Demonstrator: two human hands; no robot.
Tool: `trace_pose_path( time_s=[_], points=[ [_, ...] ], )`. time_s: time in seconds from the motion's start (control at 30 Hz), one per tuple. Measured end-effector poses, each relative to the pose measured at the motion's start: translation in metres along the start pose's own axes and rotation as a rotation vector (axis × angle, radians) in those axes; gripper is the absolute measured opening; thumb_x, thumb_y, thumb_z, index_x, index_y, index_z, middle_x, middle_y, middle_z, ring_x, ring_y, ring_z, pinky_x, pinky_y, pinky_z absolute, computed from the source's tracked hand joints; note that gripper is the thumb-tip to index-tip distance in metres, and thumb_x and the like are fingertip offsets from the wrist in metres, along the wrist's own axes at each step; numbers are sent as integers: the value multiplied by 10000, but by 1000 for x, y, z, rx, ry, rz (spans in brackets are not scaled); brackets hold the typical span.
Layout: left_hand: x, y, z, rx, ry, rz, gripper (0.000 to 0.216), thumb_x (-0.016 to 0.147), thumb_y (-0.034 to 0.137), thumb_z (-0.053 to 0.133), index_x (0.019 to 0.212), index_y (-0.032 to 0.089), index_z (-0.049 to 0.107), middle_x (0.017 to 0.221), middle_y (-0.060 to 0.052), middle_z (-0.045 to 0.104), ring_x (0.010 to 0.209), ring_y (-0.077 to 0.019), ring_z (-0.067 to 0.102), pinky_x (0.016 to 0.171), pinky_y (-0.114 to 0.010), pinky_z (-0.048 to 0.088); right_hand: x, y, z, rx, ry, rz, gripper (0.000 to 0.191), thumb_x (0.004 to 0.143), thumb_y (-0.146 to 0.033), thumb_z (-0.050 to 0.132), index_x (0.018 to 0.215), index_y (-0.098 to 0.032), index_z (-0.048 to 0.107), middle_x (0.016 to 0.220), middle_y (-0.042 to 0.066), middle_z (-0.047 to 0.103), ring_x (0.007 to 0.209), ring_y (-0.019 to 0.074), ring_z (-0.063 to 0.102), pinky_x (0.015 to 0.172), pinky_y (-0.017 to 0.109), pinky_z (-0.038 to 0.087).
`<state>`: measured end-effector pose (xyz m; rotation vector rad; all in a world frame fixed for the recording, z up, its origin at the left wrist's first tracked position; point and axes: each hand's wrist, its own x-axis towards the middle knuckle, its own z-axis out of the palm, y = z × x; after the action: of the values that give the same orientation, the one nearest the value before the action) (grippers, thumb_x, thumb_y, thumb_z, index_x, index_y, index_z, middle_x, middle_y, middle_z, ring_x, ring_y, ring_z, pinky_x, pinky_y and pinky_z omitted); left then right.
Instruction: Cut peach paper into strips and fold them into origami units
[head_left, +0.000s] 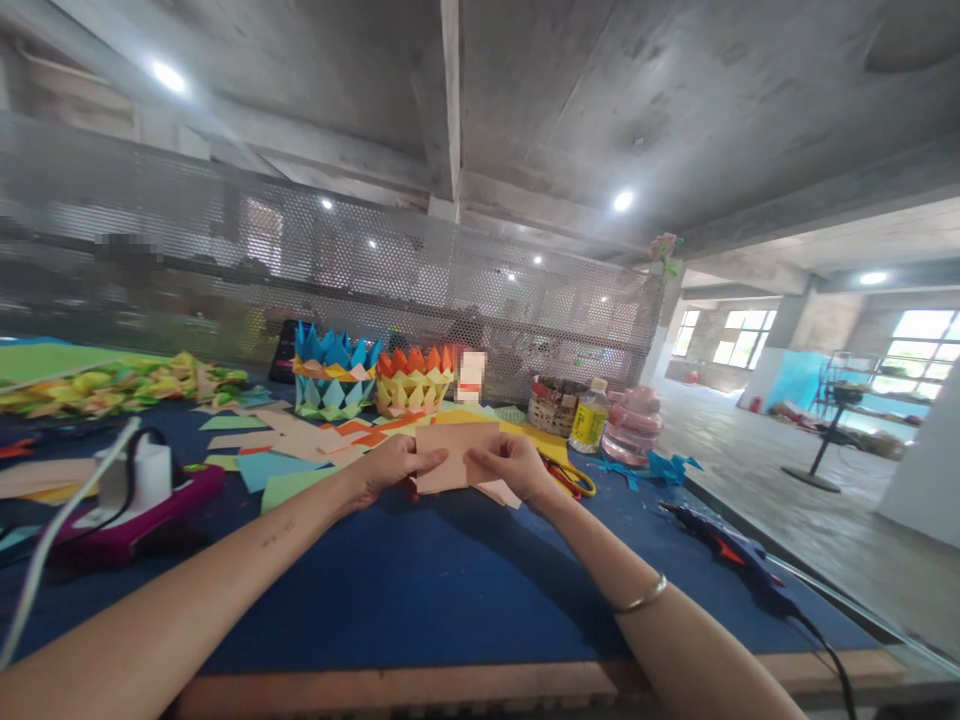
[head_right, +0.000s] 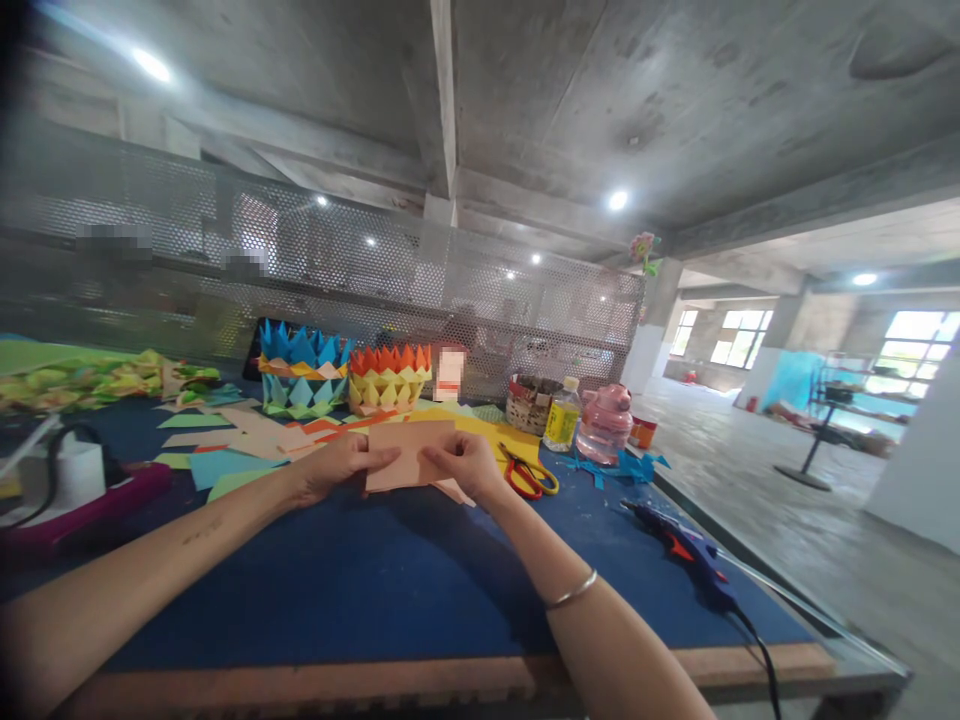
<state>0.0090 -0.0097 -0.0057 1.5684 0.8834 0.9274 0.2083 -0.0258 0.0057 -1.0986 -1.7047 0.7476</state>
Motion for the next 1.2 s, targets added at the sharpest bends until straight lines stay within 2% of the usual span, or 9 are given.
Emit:
trace_pose_path(
  time_s=[0.3, 0.53, 0.63, 0.73, 0.8, 0.9, 0.97, 1.07, 1.2],
  points=[
    [-5, 5, 3, 26, -99, 14, 393, 638, 523, 653, 611, 131, 655, 540, -38, 634, 429, -112, 529, 393, -199, 369, -1, -3, -1, -68, 2, -6, 414, 586, -523, 677, 555, -143, 519, 528, -31, 440, 481, 62, 333, 413, 189, 238],
    [-4, 5, 4, 36, -66, 18, 389, 637, 506, 658, 616, 117, 671, 481, -43, 629, 413, -118, 529, 384, -197, 347, 0, 3, 1, -26, -35, -20, 407, 611, -529, 669, 683, -137, 587, 599, -10, 531, 514, 81, 415, 428, 187, 288],
    [-2, 2, 2, 45, -47, 36, 382, 649, 489, 653, 610, 109, 669, 461, -48, 626, 386, -110, 503, 383, -202, 346, 4, 3, -2, -83, -28, -33, 437, 715, -564, 554, 736, -130, 603, 635, 5, 576, 524, 90, 473, 453, 187, 330],
    [1, -1, -1, 20, 24, 54, 370, 652, 471, 656, 574, 110, 645, 457, -45, 623, 368, -98, 479, 379, -201, 354, 10, 0, -18, -320, 37, 0, 512, 898, -482, 232, 907, -128, 602, 785, 51, 647, 628, 110, 575, 533, 193, 404],
    [4, -2, -3, -9, 91, 75, 343, 643, 449, 670, 581, 114, 635, 457, -36, 621, 359, -92, 469, 369, -196, 359, 13, -2, -36, -779, 103, 65, 456, 929, -335, 174, 1003, -165, 590, 880, 50, 665, 723, 105, 605, 594, 185, 414],
    [6, -3, -4, -6, 162, 112, 311, 638, 418, 684, 680, 111, 654, 511, -42, 651, 355, -100, 494, 347, -194, 369, 10, -1, -65, -987, 104, 139, 229, 807, -225, 449, 890, -142, 646, 894, 108, 671, 839, 191, 610, 659, 238, 408],
    [6, -3, -4, -19, 170, 132, 326, 638, 410, 686, 781, 117, 663, 622, -63, 693, 419, -135, 576, 337, -193, 382, 7, 3, -80, -1088, 50, 228, 145, 695, -155, 545, 754, -113, 670, 806, 143, 677, 804, 237, 623, 625, 255, 407],
    [4, 0, -3, -56, 172, 138, 362, 631, 411, 692, 853, 126, 662, 750, -86, 712, 559, -200, 662, 338, -195, 412, 4, 10, -91, -1182, -48, 338, 103, 583, -93, 586, 639, -104, 672, 681, 137, 673, 717, 247, 638, 562, 247, 406],
    [2, 2, -2, -101, 199, 105, 409, 625, 396, 707, 919, 115, 659, 741, -93, 704, 642, -234, 676, 352, -213, 466, 5, 18, -92, -1252, -81, 366, 190, 576, -99, 572, 729, -93, 685, 764, 149, 686, 778, 253, 642, 583, 244, 425]
  ],
)
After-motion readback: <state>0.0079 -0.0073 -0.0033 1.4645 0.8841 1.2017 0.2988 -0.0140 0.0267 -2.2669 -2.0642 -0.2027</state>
